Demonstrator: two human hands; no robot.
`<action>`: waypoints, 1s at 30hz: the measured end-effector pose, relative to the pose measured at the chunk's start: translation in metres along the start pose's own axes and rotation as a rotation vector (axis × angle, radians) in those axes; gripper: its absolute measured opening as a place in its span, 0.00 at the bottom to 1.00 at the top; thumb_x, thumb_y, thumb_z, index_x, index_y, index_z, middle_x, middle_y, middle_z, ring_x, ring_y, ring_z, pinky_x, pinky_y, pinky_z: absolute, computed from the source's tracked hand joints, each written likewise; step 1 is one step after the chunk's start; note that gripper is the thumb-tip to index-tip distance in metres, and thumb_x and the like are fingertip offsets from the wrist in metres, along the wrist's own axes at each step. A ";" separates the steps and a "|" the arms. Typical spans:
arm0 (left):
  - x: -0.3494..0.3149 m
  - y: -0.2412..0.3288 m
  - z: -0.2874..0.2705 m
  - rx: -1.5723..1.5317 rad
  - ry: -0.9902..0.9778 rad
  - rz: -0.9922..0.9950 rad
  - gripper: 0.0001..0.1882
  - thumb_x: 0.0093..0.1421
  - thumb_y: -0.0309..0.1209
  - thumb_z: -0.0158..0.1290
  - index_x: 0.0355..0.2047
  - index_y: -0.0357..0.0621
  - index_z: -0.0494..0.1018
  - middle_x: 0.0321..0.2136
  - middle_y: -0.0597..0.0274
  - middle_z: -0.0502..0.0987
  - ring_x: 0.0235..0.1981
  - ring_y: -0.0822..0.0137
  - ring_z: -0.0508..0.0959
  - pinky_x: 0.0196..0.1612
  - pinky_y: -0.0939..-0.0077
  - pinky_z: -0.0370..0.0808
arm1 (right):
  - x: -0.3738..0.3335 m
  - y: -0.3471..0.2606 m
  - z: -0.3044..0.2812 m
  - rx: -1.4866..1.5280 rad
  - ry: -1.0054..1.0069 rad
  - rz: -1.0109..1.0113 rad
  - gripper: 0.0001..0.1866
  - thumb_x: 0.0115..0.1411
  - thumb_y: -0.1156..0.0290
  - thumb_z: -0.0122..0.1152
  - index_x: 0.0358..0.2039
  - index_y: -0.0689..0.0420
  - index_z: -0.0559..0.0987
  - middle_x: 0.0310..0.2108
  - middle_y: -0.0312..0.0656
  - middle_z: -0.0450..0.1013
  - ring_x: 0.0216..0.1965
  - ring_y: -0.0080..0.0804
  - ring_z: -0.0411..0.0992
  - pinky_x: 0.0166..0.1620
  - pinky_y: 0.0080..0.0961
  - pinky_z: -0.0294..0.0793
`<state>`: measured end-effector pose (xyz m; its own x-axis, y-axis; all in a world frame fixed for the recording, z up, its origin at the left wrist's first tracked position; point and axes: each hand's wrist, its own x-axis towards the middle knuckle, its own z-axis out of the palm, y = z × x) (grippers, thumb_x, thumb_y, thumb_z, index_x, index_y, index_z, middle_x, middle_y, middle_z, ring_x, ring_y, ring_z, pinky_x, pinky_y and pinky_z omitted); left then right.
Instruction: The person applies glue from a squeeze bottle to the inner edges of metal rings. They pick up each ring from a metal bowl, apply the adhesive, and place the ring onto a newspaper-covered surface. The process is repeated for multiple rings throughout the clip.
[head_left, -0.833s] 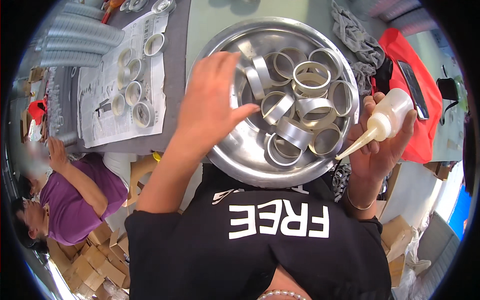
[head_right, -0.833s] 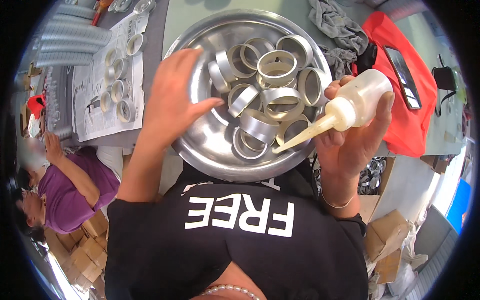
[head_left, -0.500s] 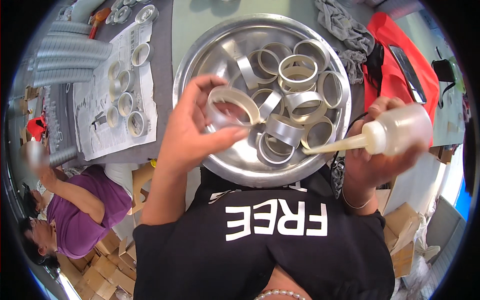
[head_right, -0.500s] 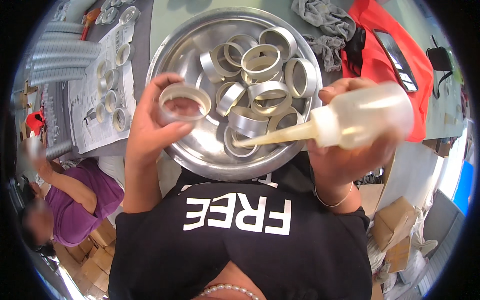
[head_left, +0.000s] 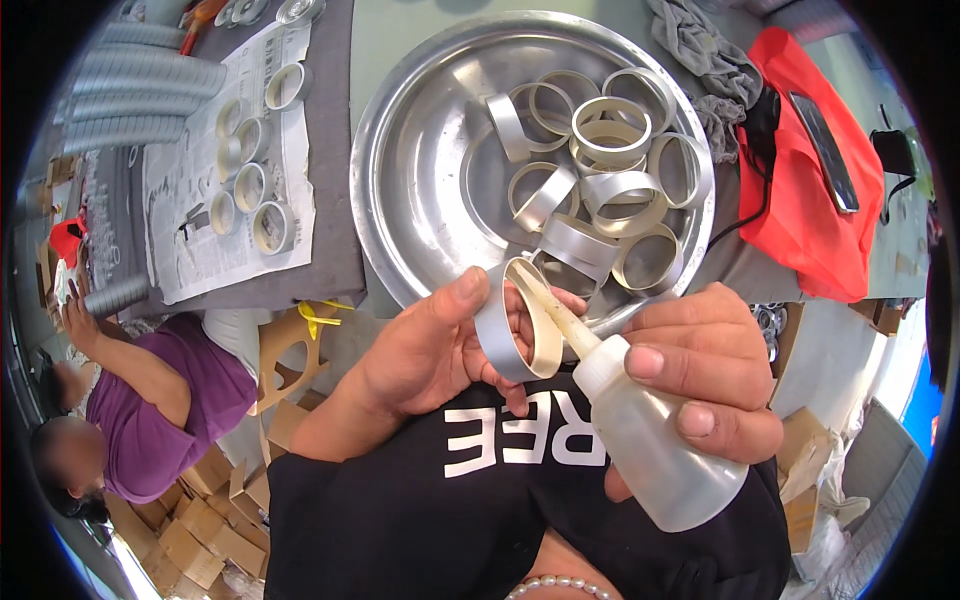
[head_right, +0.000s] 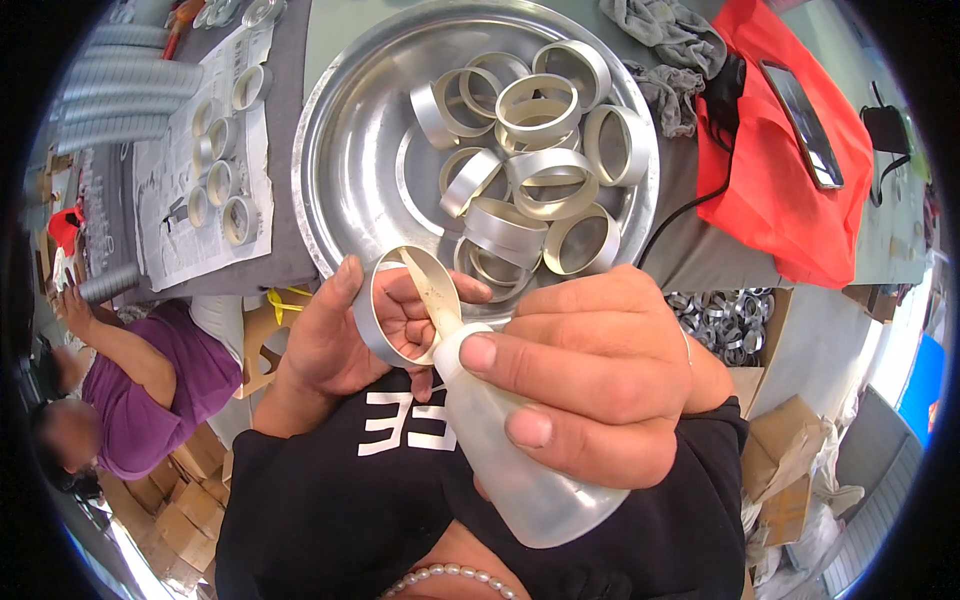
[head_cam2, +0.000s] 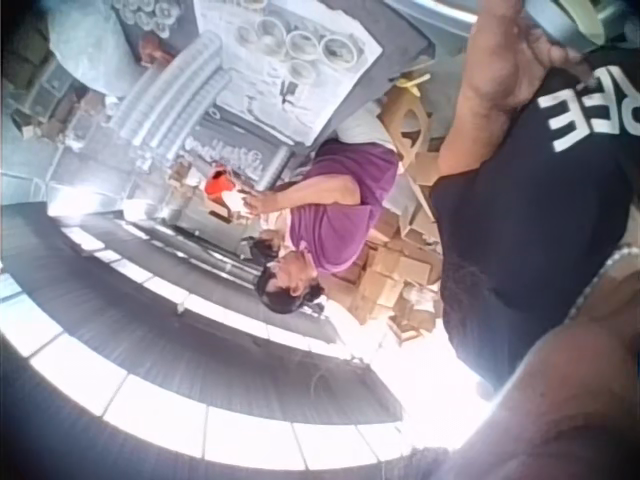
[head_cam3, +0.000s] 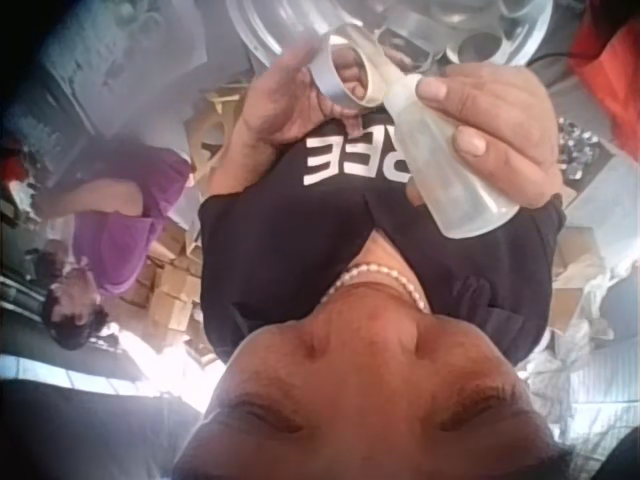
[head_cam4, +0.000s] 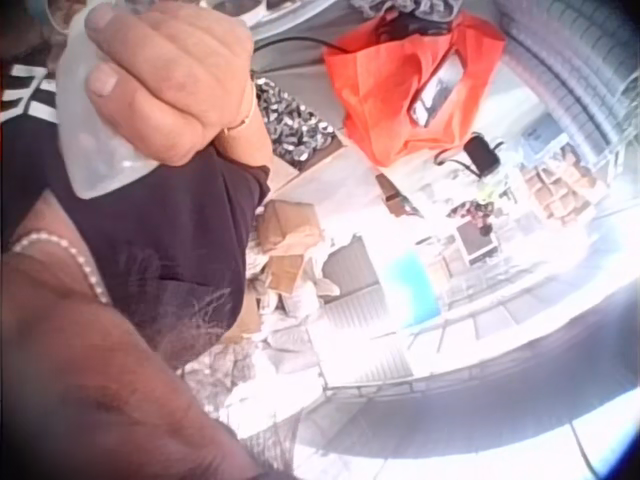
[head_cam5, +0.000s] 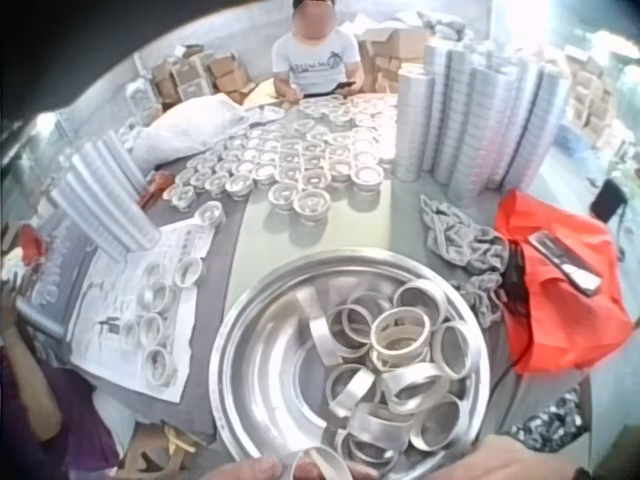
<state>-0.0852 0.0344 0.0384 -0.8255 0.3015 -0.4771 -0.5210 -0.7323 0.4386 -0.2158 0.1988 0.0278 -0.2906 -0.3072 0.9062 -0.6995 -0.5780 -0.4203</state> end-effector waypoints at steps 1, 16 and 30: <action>0.000 -0.001 0.001 0.028 0.030 0.027 0.55 0.59 0.68 0.41 0.60 0.18 0.52 0.40 0.44 0.75 0.34 0.64 0.80 0.34 0.71 0.82 | 0.000 0.000 0.002 -0.029 0.036 -0.011 0.17 0.51 0.74 0.67 0.38 0.61 0.69 0.32 0.57 0.76 0.15 0.32 0.73 0.16 0.24 0.74; -0.004 0.001 0.004 0.677 0.155 0.654 0.46 0.44 0.24 0.67 0.64 0.38 0.58 0.52 0.57 0.65 0.53 0.66 0.71 0.46 0.71 0.78 | 0.014 -0.017 -0.017 0.025 -0.097 0.270 0.23 0.55 0.65 0.66 0.44 0.66 0.70 0.33 0.57 0.75 0.21 0.36 0.75 0.24 0.27 0.78; 0.011 -0.008 -0.019 1.301 0.178 1.327 0.29 0.37 0.18 0.64 0.44 0.42 0.74 0.44 0.51 0.72 0.43 0.56 0.76 0.42 0.64 0.76 | 0.012 -0.009 -0.024 0.288 0.161 0.963 0.32 0.63 0.44 0.54 0.42 0.67 0.67 0.29 0.46 0.68 0.30 0.32 0.73 0.33 0.26 0.79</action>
<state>-0.0861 0.0322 0.0145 -0.7948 -0.1246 0.5939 0.4727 0.4866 0.7347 -0.2282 0.2182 0.0439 -0.7467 -0.6447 0.1634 0.0558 -0.3055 -0.9506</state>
